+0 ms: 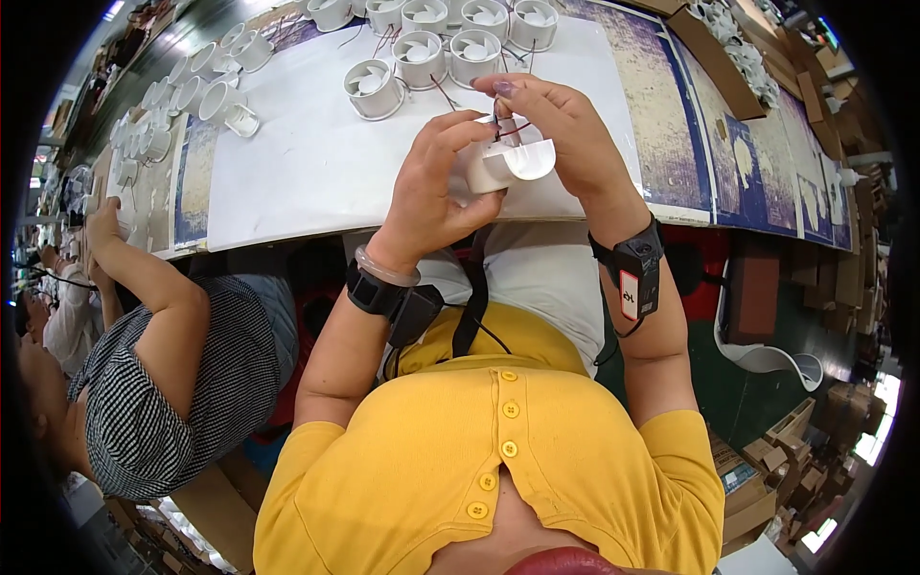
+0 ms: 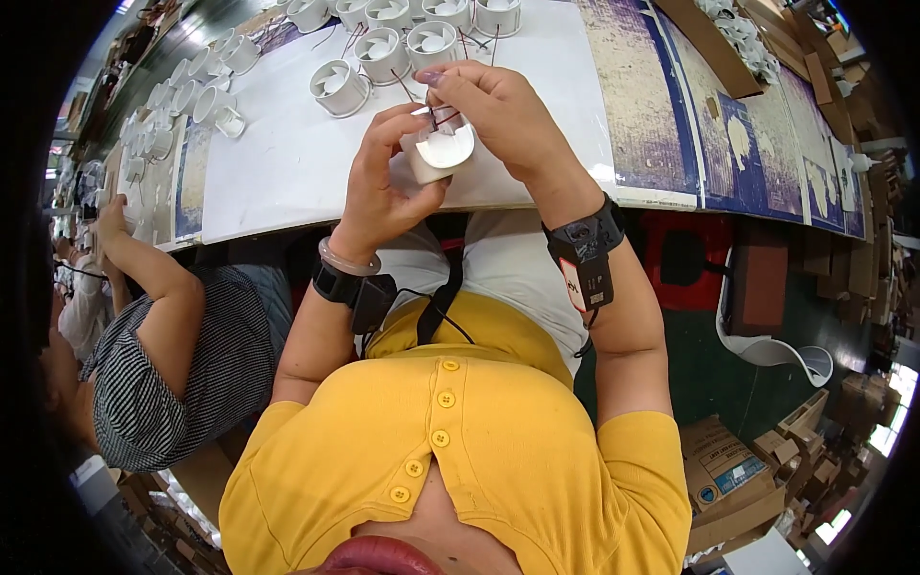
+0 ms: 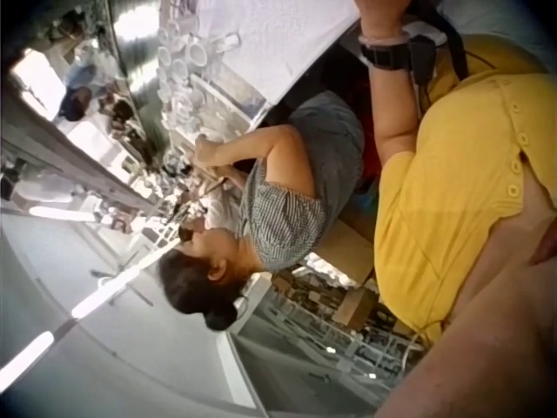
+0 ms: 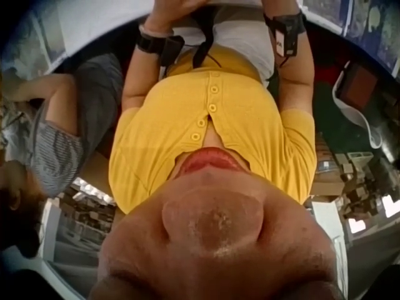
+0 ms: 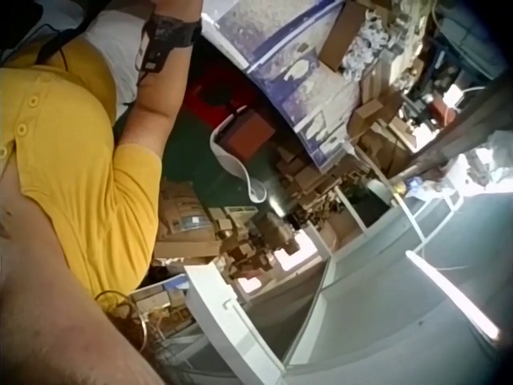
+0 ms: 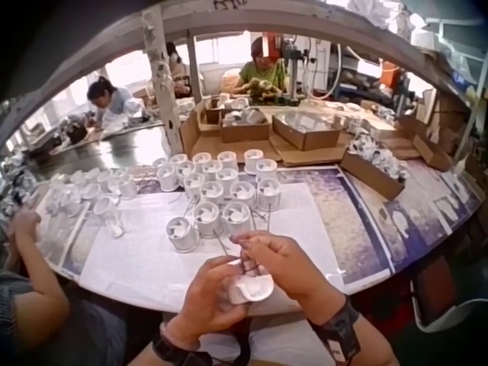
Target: Assembling small electronic fixtures by inserting wires and internal components into white plastic housings.
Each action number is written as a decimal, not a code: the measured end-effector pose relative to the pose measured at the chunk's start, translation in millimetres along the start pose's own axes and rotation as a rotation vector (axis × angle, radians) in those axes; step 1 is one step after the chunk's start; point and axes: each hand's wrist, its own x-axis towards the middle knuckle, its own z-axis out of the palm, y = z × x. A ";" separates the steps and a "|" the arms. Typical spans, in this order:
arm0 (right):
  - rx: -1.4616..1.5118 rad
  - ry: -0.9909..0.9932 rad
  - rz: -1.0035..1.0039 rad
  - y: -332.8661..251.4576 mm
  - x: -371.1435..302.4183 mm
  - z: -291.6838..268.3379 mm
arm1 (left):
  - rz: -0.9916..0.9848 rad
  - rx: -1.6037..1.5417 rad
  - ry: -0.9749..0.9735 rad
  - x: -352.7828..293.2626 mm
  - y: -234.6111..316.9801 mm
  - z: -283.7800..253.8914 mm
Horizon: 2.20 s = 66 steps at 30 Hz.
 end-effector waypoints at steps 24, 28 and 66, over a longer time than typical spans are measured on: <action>-0.369 -0.072 -0.105 -10.9 -15.3 -12.0 | 0.004 0.020 0.018 2.5 1.6 -4.7; -0.184 -0.018 -0.042 -7.5 -12.5 -7.9 | -0.060 -0.012 -0.020 2.2 3.8 -6.2; -0.247 -0.206 -0.317 16.8 -5.4 -0.8 | -0.479 -0.679 0.120 9.7 8.3 -2.4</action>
